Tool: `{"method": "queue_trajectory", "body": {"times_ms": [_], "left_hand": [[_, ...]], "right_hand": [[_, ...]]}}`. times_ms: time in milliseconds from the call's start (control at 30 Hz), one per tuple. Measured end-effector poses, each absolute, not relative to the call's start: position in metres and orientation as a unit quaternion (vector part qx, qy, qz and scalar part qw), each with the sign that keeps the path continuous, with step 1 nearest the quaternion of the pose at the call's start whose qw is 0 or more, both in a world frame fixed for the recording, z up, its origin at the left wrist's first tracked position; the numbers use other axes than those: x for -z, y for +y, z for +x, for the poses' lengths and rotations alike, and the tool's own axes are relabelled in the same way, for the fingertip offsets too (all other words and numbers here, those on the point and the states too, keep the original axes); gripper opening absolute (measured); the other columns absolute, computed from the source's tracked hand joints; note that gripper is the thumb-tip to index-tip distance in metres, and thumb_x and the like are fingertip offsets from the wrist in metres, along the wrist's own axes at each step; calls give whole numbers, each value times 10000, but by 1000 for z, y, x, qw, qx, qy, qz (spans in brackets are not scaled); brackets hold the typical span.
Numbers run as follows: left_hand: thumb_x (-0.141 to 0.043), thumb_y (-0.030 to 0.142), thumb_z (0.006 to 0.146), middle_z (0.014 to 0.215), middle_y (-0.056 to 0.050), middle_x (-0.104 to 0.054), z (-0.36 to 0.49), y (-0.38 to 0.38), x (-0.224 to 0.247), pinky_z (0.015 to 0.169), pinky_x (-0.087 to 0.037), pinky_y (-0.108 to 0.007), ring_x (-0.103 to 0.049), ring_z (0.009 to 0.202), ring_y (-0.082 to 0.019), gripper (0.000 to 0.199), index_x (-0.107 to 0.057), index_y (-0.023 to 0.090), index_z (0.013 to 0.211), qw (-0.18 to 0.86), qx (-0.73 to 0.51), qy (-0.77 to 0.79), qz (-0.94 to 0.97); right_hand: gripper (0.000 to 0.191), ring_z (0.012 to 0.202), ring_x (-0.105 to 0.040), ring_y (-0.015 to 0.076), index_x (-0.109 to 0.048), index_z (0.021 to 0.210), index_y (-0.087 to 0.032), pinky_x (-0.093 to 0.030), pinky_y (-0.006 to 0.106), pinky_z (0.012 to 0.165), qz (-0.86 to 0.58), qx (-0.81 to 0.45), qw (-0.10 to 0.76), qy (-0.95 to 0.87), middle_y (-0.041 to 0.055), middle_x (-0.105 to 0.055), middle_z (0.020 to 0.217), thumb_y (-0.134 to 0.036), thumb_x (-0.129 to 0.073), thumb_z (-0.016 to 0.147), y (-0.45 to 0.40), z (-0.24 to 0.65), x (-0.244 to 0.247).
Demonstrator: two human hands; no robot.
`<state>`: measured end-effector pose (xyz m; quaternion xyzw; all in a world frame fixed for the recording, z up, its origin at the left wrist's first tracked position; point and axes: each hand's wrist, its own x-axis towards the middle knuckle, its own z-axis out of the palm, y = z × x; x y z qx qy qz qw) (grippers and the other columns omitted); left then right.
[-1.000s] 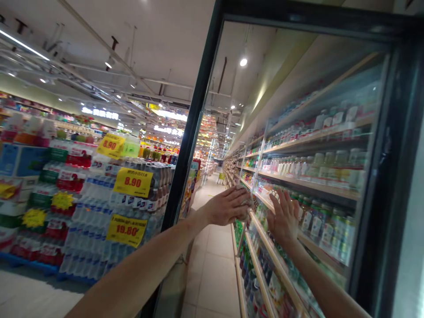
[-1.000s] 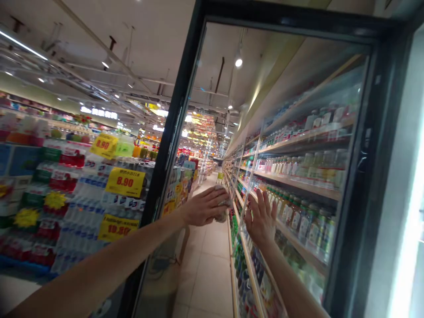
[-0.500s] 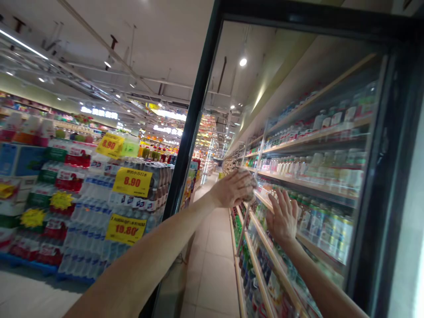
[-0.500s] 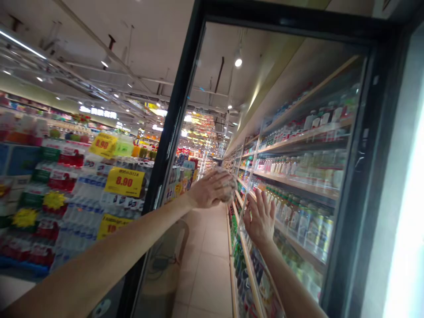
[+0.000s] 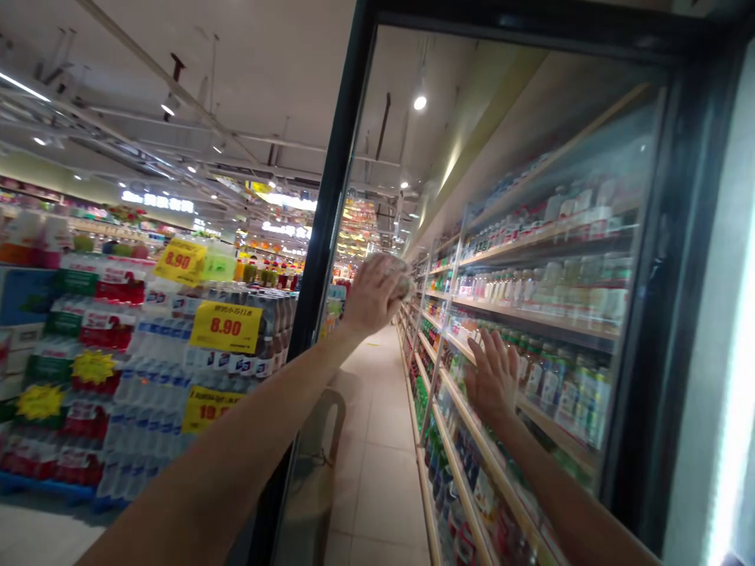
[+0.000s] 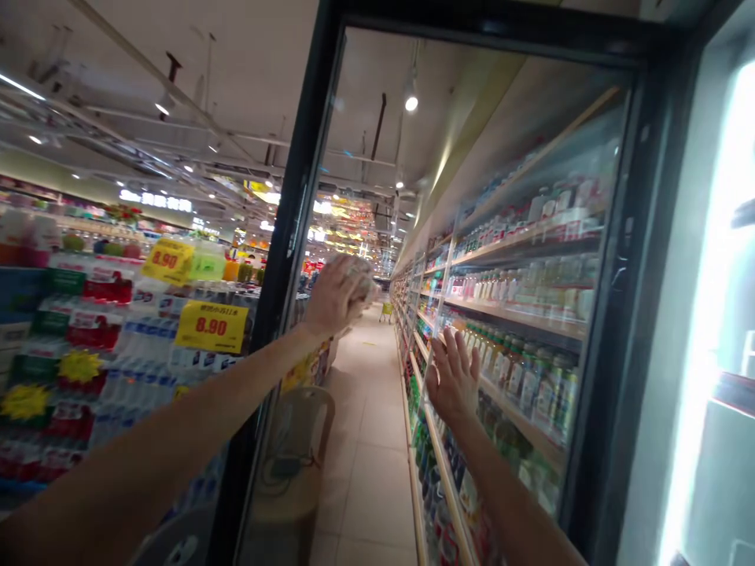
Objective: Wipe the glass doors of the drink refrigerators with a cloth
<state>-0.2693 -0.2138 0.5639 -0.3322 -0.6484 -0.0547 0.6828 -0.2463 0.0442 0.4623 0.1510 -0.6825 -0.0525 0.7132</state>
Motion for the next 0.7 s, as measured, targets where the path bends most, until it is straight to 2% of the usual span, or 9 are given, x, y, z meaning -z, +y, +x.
{"method": "queue_trajectory", "body": {"times_ms": [67, 200, 267, 400, 467, 600, 667, 700], "left_hand": [[-490, 262, 795, 1426, -118, -340, -270, -218, -563, 1101, -196, -525, -192, 1368, -281, 475, -436, 178, 1259, 693, 94, -655, -287], [-503, 281, 799, 1398, -81, -403, -267, -217, -535, 1109, -225, -464, -240, 1357, -240, 449, -465, 217, 1242, 584, -96, -631, -502], [-500, 270, 805, 1378, -72, -433, -266, -222, -530, 1114, -224, -447, -269, 1347, -220, 440, -467, 228, 1241, 566, -127, -617, -532], [-504, 217, 788, 1407, -136, -369, -270, -234, -535, 1099, -218, -511, -196, 1370, -271, 461, -455, 161, 1243, 700, 67, -635, -321], [-503, 208, 781, 1415, -155, -348, -269, -232, -522, 1095, -220, -516, -171, 1376, -282, 463, -458, 143, 1237, 705, 84, -634, -306], [-525, 275, 771, 1393, -102, -409, -264, -221, -477, 1103, -256, -427, -207, 1370, -234, 470, -471, 186, 1229, 572, -110, -622, -523], [-521, 284, 779, 1392, -83, -415, -264, -223, -474, 1102, -263, -415, -218, 1367, -225, 461, -472, 204, 1230, 556, -136, -617, -540], [-515, 270, 785, 1396, -83, -407, -265, -227, -480, 1099, -263, -429, -216, 1368, -229, 461, -463, 210, 1239, 580, -111, -628, -507]], "right_hand": [[554, 1357, -271, 229, -306, 1386, -255, -219, 480, 1084, 151, 54, 713, -683, 86, -381, 1428, -230, -421, 845, 45, -246, -462], [567, 1364, -254, 229, -289, 1396, -252, -208, 471, 1088, 153, 75, 703, -690, 92, -377, 1430, -248, -432, 847, 49, -247, -462], [570, 1366, -248, 225, -285, 1398, -246, -203, 464, 1091, 154, 76, 703, -690, 95, -381, 1427, -251, -437, 849, 50, -248, -462], [564, 1370, -239, 216, -283, 1399, -248, -195, 450, 1097, 151, 70, 709, -685, 89, -384, 1426, -260, -436, 856, 48, -247, -463], [559, 1368, -245, 215, -280, 1400, -254, -198, 449, 1096, 149, 68, 711, -684, 88, -390, 1422, -259, -427, 860, 46, -246, -463], [564, 1359, -269, 222, -271, 1403, -267, -205, 464, 1092, 147, 54, 713, -683, 85, -398, 1417, -252, -426, 860, 44, -245, -463], [578, 1359, -268, 225, -260, 1407, -268, -204, 468, 1093, 154, 59, 711, -684, 83, -375, 1433, -250, -427, 854, 45, -246, -462], [585, 1360, -264, 225, -254, 1410, -268, -200, 469, 1095, 155, 62, 710, -684, 79, -361, 1441, -247, -426, 851, 46, -246, -462]]}}
